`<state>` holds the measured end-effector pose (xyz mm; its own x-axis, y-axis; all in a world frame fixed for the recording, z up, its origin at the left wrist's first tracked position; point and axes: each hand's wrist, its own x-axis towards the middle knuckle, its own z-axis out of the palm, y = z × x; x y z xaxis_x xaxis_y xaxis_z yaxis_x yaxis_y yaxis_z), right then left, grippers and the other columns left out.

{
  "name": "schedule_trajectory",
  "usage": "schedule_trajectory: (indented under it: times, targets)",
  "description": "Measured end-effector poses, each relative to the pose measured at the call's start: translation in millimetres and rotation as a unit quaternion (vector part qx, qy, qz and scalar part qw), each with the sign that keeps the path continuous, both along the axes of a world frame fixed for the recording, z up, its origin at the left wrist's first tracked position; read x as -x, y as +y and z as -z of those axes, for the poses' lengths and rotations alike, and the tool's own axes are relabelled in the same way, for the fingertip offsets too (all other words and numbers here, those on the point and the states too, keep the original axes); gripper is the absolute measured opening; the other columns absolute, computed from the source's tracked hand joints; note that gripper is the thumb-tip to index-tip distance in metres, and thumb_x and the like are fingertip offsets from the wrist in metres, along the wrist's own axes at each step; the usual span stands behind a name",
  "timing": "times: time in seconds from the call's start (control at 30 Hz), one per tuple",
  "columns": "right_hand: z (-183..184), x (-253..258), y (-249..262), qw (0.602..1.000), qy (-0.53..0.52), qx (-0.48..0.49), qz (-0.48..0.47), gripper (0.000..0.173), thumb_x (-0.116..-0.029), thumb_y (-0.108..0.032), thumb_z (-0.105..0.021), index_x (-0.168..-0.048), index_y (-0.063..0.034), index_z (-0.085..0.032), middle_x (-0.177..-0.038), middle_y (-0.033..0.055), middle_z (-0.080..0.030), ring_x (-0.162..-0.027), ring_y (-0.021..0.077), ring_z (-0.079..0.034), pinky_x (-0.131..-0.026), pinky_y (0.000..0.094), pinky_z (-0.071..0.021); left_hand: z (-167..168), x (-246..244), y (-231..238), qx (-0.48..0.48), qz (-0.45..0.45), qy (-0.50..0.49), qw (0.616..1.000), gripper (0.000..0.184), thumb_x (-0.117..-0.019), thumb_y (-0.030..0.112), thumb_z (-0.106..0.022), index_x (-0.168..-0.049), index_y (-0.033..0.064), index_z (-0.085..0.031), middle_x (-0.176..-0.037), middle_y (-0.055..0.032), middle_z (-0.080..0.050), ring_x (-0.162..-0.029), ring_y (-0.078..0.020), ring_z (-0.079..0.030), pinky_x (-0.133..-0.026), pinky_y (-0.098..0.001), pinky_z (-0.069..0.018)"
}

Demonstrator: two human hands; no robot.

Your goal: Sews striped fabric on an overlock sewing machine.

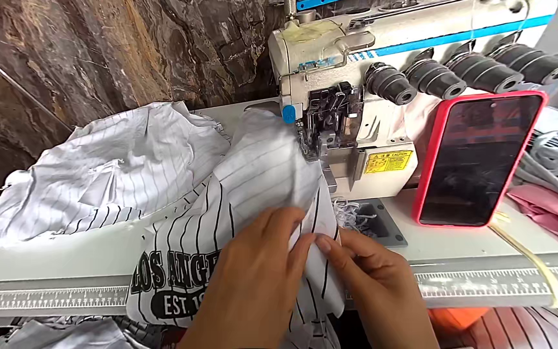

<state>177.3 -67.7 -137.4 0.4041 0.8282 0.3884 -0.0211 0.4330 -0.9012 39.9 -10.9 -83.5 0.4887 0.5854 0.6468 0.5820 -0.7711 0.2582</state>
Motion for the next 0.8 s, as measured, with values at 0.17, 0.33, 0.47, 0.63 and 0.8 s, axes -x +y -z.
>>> schedule_trajectory:
  times: [0.17,0.33,0.47,0.63,0.8]
  targets:
    - [1,-4,-8,0.999,-0.005,0.008,-0.033,0.009,-0.0954,-0.004,-0.066,-0.098,-0.0058,-0.075,-0.082,-0.0106,-0.073,-0.071,-0.0059,-0.066,-0.066,0.0131,-0.0563,20,10,5,-0.004,0.106,-0.118,0.987,0.006,-0.0930,0.020,-0.072,-0.092,0.0143,-0.072,-0.096,0.0024,-0.066,-0.097,0.0001,-0.061,-0.085,-0.0110,-0.0493]
    - [-6,-11,-24,0.996,-0.036,0.025,-0.080,0.014,-0.0977,-0.005,-0.063,-0.107,-0.0037,-0.074,-0.088,-0.0118,-0.074,-0.077,-0.0078,-0.065,-0.070,0.0124,-0.0555,41,10,7,-0.078,0.193,-0.132,0.969,0.015,-0.1030,0.009,-0.059,-0.107,0.0088,-0.073,-0.112,-0.0042,-0.076,-0.121,-0.0170,-0.066,-0.107,-0.0313,-0.0522]
    - [-8,-11,-34,0.995,-0.025,0.037,-0.088,0.012,-0.0956,-0.003,-0.066,-0.105,-0.0037,-0.074,-0.089,-0.0106,-0.076,-0.077,-0.0051,-0.069,-0.071,0.0155,-0.0590,50,10,1,-0.079,0.190,-0.130,0.970,0.016,-0.1038,0.009,-0.057,-0.111,0.0079,-0.071,-0.114,-0.0050,-0.074,-0.121,-0.0165,-0.066,-0.106,-0.0297,-0.0523]
    - [-9,-11,-44,0.992,-0.029,0.049,-0.111,0.016,-0.0957,0.001,-0.065,-0.110,0.0014,-0.071,-0.096,-0.0054,-0.077,-0.084,0.0010,-0.073,-0.078,0.0223,-0.0627,52,13,-5,-0.084,0.205,-0.138,0.965,0.011,-0.1014,0.010,-0.063,-0.110,0.0087,-0.070,-0.111,-0.0042,-0.073,-0.118,-0.0156,-0.066,-0.103,-0.0291,-0.0541]
    - [-14,-14,-54,0.990,-0.077,0.062,-0.101,0.015,-0.0934,0.005,-0.064,-0.107,0.0054,-0.070,-0.095,-0.0036,-0.077,-0.085,-0.0022,-0.071,-0.080,0.0181,-0.0609,50,13,-21,-0.121,0.235,-0.106,0.959,0.009,-0.1013,0.009,-0.063,-0.110,0.0074,-0.065,-0.110,-0.0046,-0.069,-0.117,-0.0156,-0.064,-0.107,-0.0296,-0.0499]
